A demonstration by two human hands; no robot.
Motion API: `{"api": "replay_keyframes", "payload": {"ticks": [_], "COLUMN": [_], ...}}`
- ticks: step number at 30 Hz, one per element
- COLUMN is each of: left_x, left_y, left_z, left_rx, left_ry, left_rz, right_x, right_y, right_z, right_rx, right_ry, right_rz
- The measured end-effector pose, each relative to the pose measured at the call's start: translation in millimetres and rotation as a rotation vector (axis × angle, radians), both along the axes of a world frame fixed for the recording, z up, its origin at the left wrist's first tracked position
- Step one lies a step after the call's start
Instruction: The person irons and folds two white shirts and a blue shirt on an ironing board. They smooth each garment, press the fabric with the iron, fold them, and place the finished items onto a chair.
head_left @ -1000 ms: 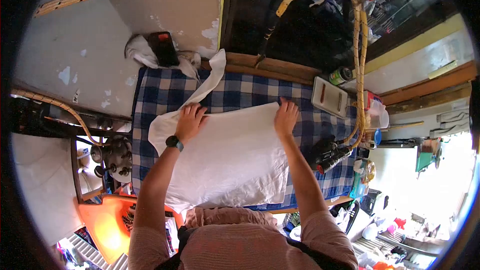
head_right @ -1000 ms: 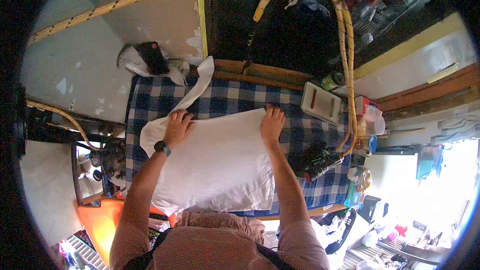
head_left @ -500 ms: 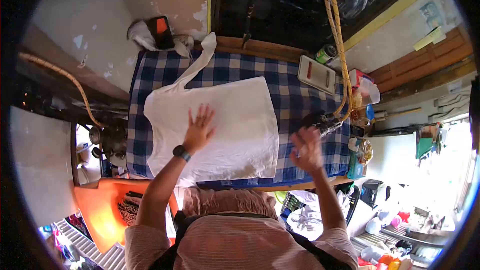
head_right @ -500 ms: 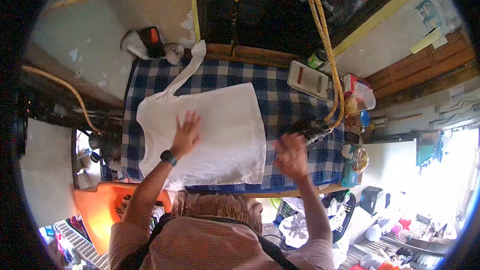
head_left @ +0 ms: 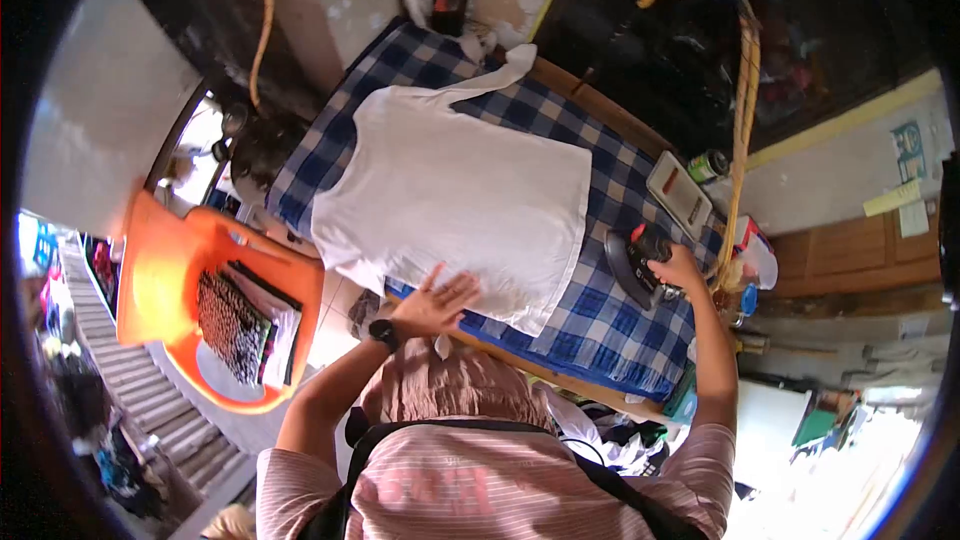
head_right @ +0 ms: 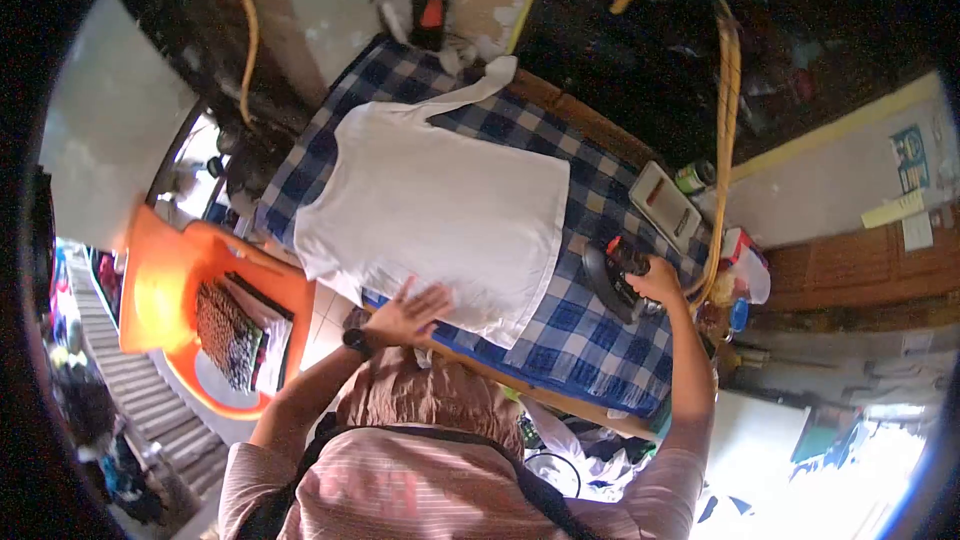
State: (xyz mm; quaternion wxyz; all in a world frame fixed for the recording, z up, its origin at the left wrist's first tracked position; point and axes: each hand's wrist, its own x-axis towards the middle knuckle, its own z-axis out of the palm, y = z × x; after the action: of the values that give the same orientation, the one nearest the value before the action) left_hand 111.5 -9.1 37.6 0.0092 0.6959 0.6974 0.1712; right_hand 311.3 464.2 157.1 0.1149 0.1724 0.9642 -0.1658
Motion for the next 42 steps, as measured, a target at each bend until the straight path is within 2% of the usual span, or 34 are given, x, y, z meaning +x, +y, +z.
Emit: {"api": "replay_keyframes", "payload": {"ticks": [2,4,6,10,12,14,15,18,20,21,22,24,25,26,27,28,30,31,32,35,36,38,39,42], "left_x": [-8.8,-15.6,-27.0,-40.3,-40.0,-36.2,-32.1,-34.8,-51.6,-71.7,-85.5,-122.6,-134.9,-147.0,-159.5,-170.0,-181.9,-185.3,-186.0,-194.8,-201.3,-220.0,-235.9,-281.5], "left_y": [-30.5,-53.1,-61.6,-70.9,-79.4,-88.6,-91.2,-93.8,-97.0,-100.4,-97.2,-85.6,-85.2,-83.5,-81.4,-80.1,-82.7,-86.4,-91.6,-110.4,-113.8,-118.6,-127.2,-126.0], "left_z": [-1.4,0.5,0.8,1.1,-4.1,-5.9,-6.2,0.1,7.1,2.6,5.3,9.7,12.1,14.6,17.2,11.6,-9.0,-9.6,-10.0,-24.5,-14.3,25.7,28.7,78.1], "left_rx": [-0.124,-0.210,-0.126,-0.052,-0.019,-0.034,-0.030,-0.014,0.036,0.154,0.368,0.527,0.531,0.326,0.114,0.127,0.093,0.129,0.128,0.347,0.337,0.437,0.436,0.508], "left_ry": [0.041,0.164,0.022,-0.020,-0.095,-0.073,-0.048,-0.040,-0.243,-0.289,-0.191,-0.072,-0.074,-0.106,-0.137,-0.142,-0.044,-0.185,-0.187,-0.079,-0.082,-0.638,-0.608,-0.553], "left_rz": [0.232,0.407,0.522,0.566,0.547,0.565,0.575,0.590,0.644,0.736,0.956,1.396,1.396,1.537,1.668,1.672,1.511,1.505,1.504,1.340,1.334,1.479,1.500,1.459], "right_x": [-31.6,-57.2,-80.5,-131.2,-146.0,-139.6,-136.4,-123.1,-117.5,-116.7,-122.4,-135.0,-149.9,-153.2,-154.2,-159.9,-178.3,-193.4,-211.6,-265.8,-287.9,-327.5,-340.9,-367.1], "right_y": [-39.3,-78.5,-101.9,-180.2,-220.7,-236.6,-248.4,-249.6,-256.7,-250.5,-250.9,-255.4,-265.3,-268.3,-268.3,-269.7,-291.3,-305.8,-320.2,-363.5,-379.0,-407.0,-417.4,-433.8], "right_z": [17.6,44.0,51.9,20.7,6.9,-7.3,5.0,-1.8,16.7,8.4,9.7,15.9,30.4,14.5,-14.4,-29.9,-27.0,-14.4,-5.9,-10.5,-5.7,-3.9,-6.3,-11.4], "right_rx": [-0.408,-0.517,-0.774,-0.582,-0.403,-0.267,-0.255,-0.382,-0.364,-0.385,-0.384,-0.460,-0.516,-0.508,-0.415,-0.319,-0.313,-0.328,-0.345,-0.308,-0.317,-0.260,-0.313,-0.423], "right_ry": [-0.092,-0.021,-0.039,-0.161,-0.107,0.061,-0.080,-0.255,-0.142,-0.128,-0.129,-0.189,-0.290,-0.286,-0.090,0.104,0.069,0.015,-0.040,0.027,0.002,-0.089,-0.058,-0.005], "right_rz": [-0.785,-0.636,-0.496,-0.124,0.047,0.261,0.273,0.455,0.285,0.243,0.258,-0.130,-0.250,-0.252,-0.194,-0.131,-0.124,-0.129,-0.137,-0.020,0.005,0.131,0.194,0.370]}}
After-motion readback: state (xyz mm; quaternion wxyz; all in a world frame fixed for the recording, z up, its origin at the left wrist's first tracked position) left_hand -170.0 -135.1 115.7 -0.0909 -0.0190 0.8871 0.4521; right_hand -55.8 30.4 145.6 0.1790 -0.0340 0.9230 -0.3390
